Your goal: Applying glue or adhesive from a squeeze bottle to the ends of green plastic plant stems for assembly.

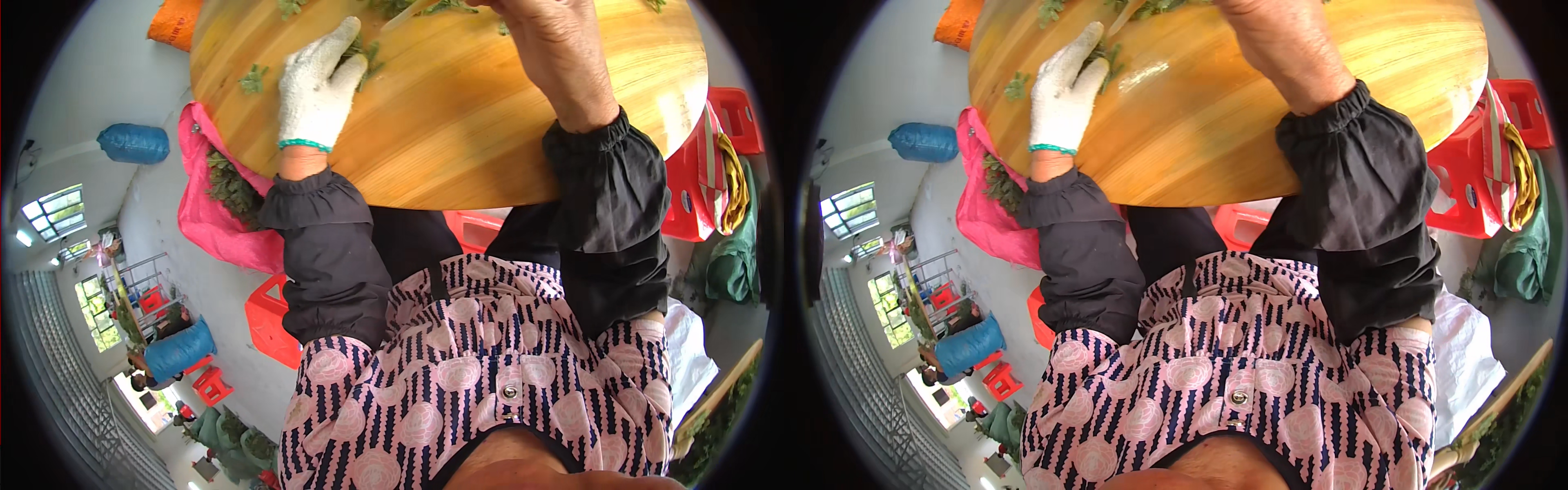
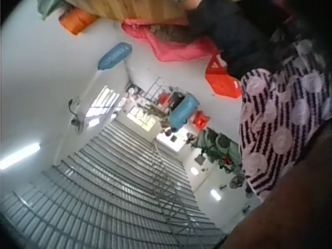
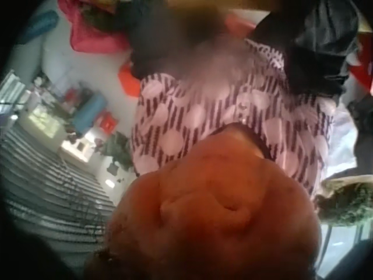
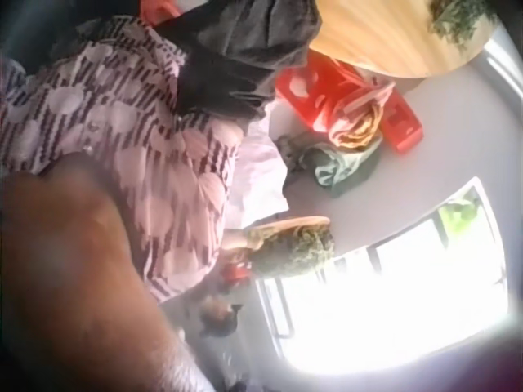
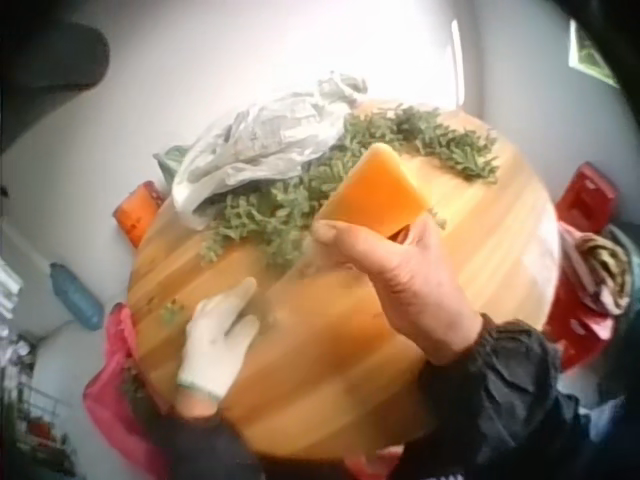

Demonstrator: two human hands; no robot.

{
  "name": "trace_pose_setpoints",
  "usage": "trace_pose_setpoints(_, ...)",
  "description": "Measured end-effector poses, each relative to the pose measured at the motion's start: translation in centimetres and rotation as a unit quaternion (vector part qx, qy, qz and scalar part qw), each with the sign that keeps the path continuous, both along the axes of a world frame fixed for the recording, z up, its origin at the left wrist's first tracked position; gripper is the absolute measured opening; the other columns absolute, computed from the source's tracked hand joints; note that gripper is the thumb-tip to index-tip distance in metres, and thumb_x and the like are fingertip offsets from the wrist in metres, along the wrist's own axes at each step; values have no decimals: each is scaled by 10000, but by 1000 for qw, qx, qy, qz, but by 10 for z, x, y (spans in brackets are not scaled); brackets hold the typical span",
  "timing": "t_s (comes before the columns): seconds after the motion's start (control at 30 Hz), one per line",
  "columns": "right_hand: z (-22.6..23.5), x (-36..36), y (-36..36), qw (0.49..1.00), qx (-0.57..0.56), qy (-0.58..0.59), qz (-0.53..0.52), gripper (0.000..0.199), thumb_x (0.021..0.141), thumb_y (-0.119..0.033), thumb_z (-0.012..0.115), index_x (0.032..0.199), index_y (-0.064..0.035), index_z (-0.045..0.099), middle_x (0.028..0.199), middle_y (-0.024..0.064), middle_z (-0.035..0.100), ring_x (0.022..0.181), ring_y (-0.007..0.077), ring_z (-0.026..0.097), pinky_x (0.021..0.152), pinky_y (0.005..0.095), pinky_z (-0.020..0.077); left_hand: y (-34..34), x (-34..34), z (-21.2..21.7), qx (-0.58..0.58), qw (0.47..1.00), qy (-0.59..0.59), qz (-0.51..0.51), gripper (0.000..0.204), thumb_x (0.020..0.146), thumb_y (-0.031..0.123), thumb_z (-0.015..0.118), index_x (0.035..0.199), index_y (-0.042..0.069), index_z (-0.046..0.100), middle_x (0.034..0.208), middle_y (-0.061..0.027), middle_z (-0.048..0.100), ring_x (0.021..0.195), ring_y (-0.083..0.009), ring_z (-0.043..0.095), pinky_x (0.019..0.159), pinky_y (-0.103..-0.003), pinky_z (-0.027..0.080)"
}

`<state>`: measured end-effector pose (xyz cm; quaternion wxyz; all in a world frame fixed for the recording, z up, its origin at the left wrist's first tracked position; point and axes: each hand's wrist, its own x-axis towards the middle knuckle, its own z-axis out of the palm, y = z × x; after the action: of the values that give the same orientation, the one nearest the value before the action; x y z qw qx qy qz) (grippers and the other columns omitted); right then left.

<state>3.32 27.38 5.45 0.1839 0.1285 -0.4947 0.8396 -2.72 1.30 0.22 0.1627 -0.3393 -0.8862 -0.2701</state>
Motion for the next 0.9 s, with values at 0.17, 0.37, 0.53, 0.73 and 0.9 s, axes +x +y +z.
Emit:
trace_pose_setpoints(0.17, -5, -7, 2, 999, 17, -11, -51, 228, 888, -175, 782, 1026, -37, 662, 895, 43, 721, 769, 124, 676, 709, 267, 533, -10, -6, -3, 79, 992, -55, 78, 408, 915, -11, 650, 1322, 4, 678, 1288, -147, 709, 1170, -208, 672, 1027, -320, 497)
trace_pose_setpoints(0.37, -7, -4, 11, 995, 10, -40, -89, 226, 879, -188, 787, 1001, -35, 674, 875, 36, 713, 757, 119, 668, 674, 259, 524, -3, -15, 48, 301, 935, -103, 157, 593, 925, -43, 522, 1515, -4, 485, 1456, -133, 610, 1206, -216, 661, 1009, -328, 505)
trace_pose_setpoints(0.53, -1, -2, 14, 994, 2, -41, -100, 245, 869, -193, 799, 1008, -32, 677, 867, 37, 707, 760, 117, 667, 682, 263, 529, -58, -23, 39, -74, 917, 13, 392, 570, 931, 28, 588, 1493, 1, 497, 1389, -203, 638, 1152, -280, 673, 959, -367, 527)
trace_pose_setpoints(0.73, -1, -6, 15, 997, -31, -16, -73, 229, 867, -181, 798, 990, -30, 677, 875, 33, 705, 761, 111, 659, 693, 259, 527, -68, 1, 10, 146, 933, -73, 319, 532, 961, 56, 620, 1476, -19, 512, 1058, -107, 721, 756, -153, 671, 694, -284, 538)
trace_pose_setpoints(0.9, -6, -8, 25, 995, -14, 0, -94, 232, 876, -208, 789, 990, -43, 671, 869, 26, 692, 758, 108, 645, 702, 259, 514, 13, 67, 50, 259, 892, -252, 272, 545, 941, 103, 661, 1466, -1, 558, 1135, -66, 748, 681, -84, 602, 646, -235, 492)
